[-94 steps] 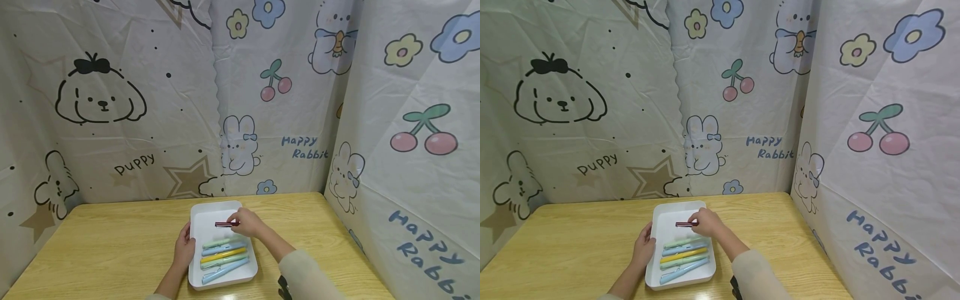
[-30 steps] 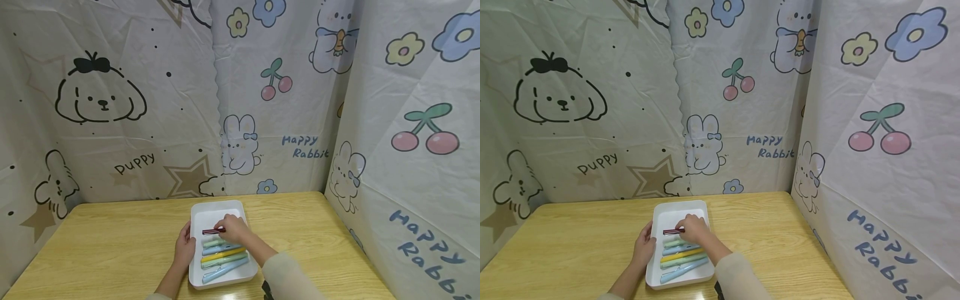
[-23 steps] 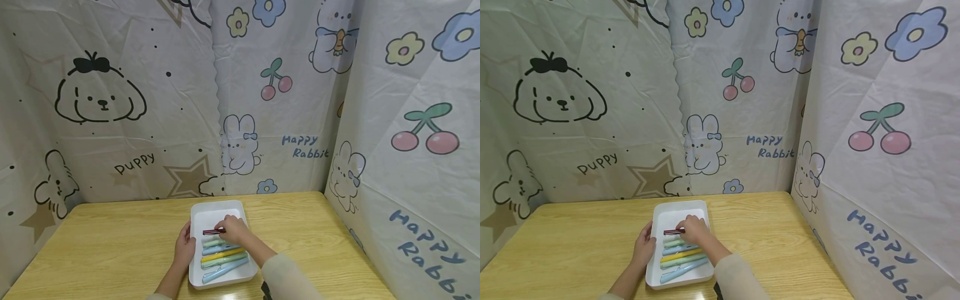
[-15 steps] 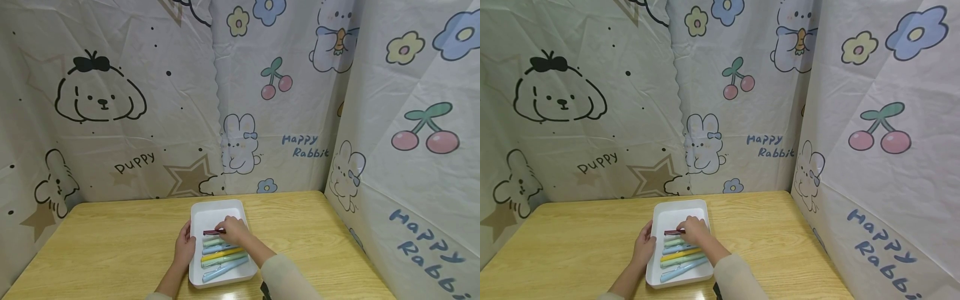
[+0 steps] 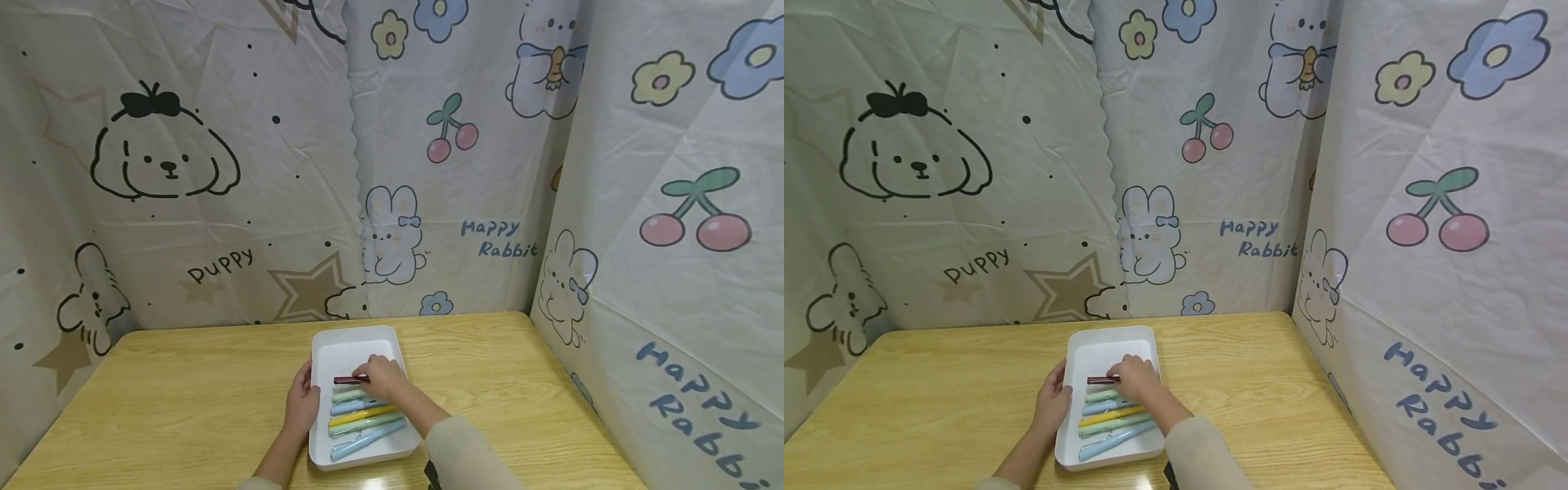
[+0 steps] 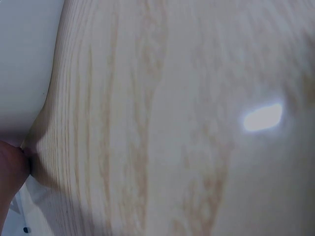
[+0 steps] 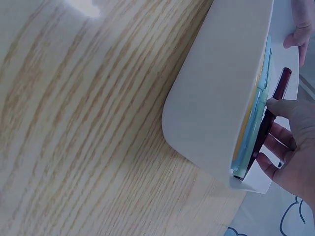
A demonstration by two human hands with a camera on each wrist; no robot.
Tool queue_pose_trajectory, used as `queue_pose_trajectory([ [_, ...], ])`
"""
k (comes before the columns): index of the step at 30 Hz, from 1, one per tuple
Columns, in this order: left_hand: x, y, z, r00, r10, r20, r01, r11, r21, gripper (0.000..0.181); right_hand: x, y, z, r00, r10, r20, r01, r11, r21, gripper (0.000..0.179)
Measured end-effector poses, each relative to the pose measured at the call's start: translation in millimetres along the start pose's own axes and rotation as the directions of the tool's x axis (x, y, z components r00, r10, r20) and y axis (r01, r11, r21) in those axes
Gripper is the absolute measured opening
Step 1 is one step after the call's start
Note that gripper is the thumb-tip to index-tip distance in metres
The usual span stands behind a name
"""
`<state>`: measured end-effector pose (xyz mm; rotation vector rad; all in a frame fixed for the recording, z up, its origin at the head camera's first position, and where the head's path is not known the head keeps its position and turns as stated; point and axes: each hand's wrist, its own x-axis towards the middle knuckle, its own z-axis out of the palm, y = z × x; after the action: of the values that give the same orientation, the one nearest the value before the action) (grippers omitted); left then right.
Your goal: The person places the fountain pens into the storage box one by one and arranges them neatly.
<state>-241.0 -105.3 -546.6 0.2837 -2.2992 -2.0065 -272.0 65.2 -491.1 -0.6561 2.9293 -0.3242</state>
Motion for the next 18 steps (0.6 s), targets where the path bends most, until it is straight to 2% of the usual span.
queue_pose_trajectory([
  [10, -1.1, -0.1, -0.4, 1.0, -0.005, 0.014, 0.005, 1.0, -0.006, 0.057, -1.0, -1.8, -0.6, 1.0, 0.011, 0.019, -0.012, 1.0, 0.018, 0.025],
  [18, -1.5, 1.2, 0.5, 1.0, -0.002, -0.005, 0.002, 1.0, -0.002, 0.057, -0.7, -1.2, 1.9, 1.0, -0.01, 0.004, 0.01, 1.0, 0.017, 0.024],
])
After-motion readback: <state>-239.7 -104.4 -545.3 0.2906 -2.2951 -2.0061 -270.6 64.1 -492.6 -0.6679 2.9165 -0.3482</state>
